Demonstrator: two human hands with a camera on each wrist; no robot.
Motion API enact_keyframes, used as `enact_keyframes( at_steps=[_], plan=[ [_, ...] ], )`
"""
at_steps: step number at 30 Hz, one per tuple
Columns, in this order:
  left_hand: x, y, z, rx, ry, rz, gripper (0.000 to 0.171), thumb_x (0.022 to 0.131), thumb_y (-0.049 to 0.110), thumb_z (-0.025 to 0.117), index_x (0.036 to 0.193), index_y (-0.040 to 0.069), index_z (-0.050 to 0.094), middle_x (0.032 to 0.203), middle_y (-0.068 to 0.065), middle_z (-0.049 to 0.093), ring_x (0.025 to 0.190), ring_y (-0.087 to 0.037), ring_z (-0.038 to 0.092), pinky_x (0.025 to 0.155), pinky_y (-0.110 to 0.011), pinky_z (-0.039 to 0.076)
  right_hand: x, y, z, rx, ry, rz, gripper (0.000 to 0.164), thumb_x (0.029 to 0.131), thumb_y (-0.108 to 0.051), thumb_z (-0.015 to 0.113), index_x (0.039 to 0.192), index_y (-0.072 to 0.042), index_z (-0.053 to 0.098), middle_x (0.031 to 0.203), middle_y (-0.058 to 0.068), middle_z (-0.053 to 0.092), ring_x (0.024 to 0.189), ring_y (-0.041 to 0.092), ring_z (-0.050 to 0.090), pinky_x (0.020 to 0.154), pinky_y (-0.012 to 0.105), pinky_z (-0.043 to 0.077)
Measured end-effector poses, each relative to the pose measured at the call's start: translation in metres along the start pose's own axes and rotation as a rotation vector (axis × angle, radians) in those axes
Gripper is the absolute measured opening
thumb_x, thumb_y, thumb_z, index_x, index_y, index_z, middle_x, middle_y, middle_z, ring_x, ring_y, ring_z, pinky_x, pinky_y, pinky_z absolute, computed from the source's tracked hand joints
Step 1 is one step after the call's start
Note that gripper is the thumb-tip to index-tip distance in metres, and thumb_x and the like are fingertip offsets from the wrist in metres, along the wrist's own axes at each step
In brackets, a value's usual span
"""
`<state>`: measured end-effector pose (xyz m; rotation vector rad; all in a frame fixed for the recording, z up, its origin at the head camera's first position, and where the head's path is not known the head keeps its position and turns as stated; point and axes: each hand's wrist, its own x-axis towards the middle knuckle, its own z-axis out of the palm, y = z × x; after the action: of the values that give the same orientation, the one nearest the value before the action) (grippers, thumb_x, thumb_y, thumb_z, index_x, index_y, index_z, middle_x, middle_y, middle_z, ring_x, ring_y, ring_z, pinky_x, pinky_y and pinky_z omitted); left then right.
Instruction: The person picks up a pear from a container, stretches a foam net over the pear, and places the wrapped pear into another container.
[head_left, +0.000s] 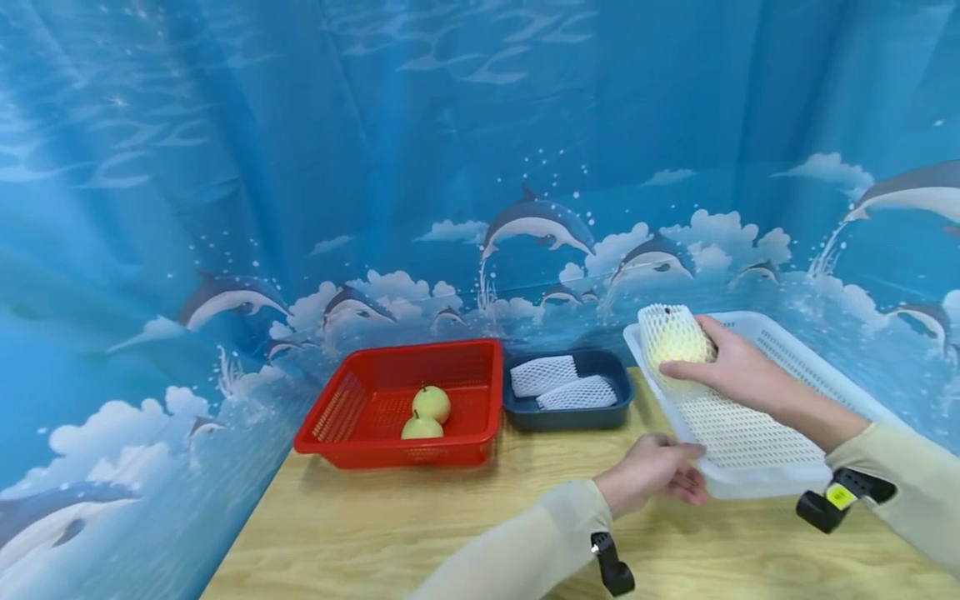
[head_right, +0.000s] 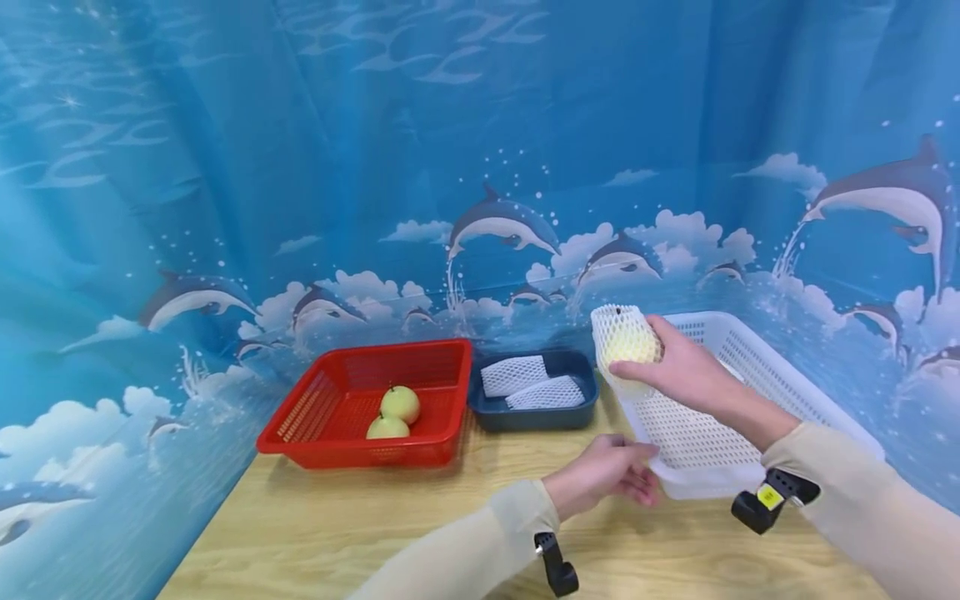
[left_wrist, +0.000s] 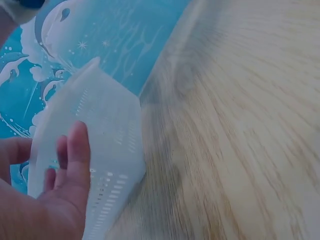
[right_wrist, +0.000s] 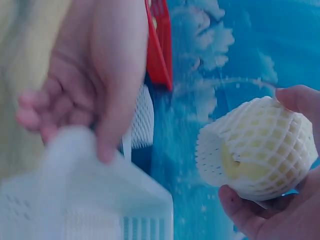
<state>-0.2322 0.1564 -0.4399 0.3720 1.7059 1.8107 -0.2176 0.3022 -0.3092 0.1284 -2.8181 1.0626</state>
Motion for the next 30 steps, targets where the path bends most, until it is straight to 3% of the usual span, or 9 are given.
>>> enact_keyframes(
  at_steps=[3,7,10,14,17,19,22,27,30],
  plan=[
    [0.002,0.002,0.001,-0.032,-0.018,0.027,0.014,0.095,0.014,0.063,0.090,0.000,0.064,0.070,-0.017,0.066,0.075,-0.047,0.071,0.061,-0.035,0.061,0.016,0.004,-0.007,-0.057,0.006,-0.013,0.101,0.091,-0.053,0.068,0.156,0.005,0.017,0.128,0.029,0.056,0.103,0.035,0.062,0.073,0.037,0.051],
    [0.004,0.003,0.003,-0.071,-0.033,0.049,0.013,0.097,0.007,0.058,0.090,-0.002,0.065,0.079,-0.032,0.069,0.098,-0.061,0.062,0.065,-0.035,0.062,0.035,0.012,-0.016,-0.144,-0.021,-0.027,0.102,0.089,-0.053,0.071,0.153,0.010,0.021,0.134,0.036,0.051,0.111,0.048,0.059,0.084,0.054,0.053],
    [0.006,0.003,0.004,-0.097,-0.043,0.049,0.014,0.098,0.005,0.055,0.090,-0.001,0.064,0.088,-0.041,0.067,0.102,-0.063,0.058,0.068,-0.037,0.062,0.048,0.020,-0.022,-0.216,-0.062,-0.035,0.105,0.087,-0.053,0.072,0.152,0.013,0.022,0.144,0.041,0.040,0.124,0.058,0.047,0.095,0.069,0.044],
    [0.005,0.004,0.005,-0.115,-0.041,0.050,0.014,0.098,0.003,0.055,0.090,-0.004,0.064,0.089,-0.042,0.066,0.102,-0.064,0.057,0.069,-0.037,0.062,0.066,0.029,-0.025,-0.292,-0.130,-0.008,0.106,0.086,-0.052,0.072,0.151,0.015,0.022,0.150,0.043,0.029,0.132,0.062,0.036,0.100,0.074,0.037],
    [0.005,0.004,0.005,-0.112,-0.030,0.047,0.015,0.098,0.003,0.055,0.089,-0.005,0.064,0.088,-0.042,0.066,0.101,-0.063,0.057,0.069,-0.037,0.062,0.080,0.036,-0.024,-0.322,-0.205,0.045,0.107,0.087,-0.052,0.071,0.150,0.017,0.020,0.149,0.044,0.030,0.125,0.059,0.045,0.093,0.066,0.047],
    [0.005,0.003,0.005,-0.109,-0.025,0.048,0.016,0.098,0.003,0.055,0.089,-0.006,0.063,0.087,-0.042,0.066,0.101,-0.063,0.058,0.069,-0.037,0.062,0.089,0.041,-0.021,-0.324,-0.267,0.090,0.108,0.086,-0.051,0.070,0.150,0.017,0.018,0.140,0.041,0.042,0.106,0.048,0.059,0.078,0.055,0.055],
    [0.004,0.002,0.005,-0.103,-0.014,0.050,0.017,0.098,0.003,0.055,0.088,-0.006,0.063,0.086,-0.042,0.066,0.100,-0.064,0.058,0.067,-0.036,0.062,0.101,0.048,-0.013,-0.311,-0.347,0.159,0.105,0.087,-0.049,0.070,0.149,0.018,0.019,0.125,0.036,0.053,0.087,0.031,0.061,0.063,0.042,0.055],
    [0.003,0.001,0.007,-0.102,0.004,0.061,0.015,0.097,0.002,0.056,0.086,-0.005,0.063,0.082,-0.040,0.066,0.098,-0.064,0.058,0.063,-0.033,0.061,0.117,0.059,-0.006,-0.331,-0.454,0.231,0.081,0.089,-0.044,0.067,0.133,0.019,0.041,0.103,0.025,0.062,0.084,0.028,0.066,0.067,0.044,0.059],
    [0.002,0.001,0.010,-0.103,0.000,0.068,0.014,0.096,0.001,0.056,0.085,-0.004,0.062,0.082,-0.041,0.065,0.098,-0.065,0.058,0.064,-0.035,0.061,0.123,0.068,-0.006,-0.356,-0.499,0.245,0.079,0.090,-0.046,0.066,0.128,0.021,0.045,0.105,0.026,0.062,0.087,0.030,0.067,0.069,0.044,0.060]
  ],
)
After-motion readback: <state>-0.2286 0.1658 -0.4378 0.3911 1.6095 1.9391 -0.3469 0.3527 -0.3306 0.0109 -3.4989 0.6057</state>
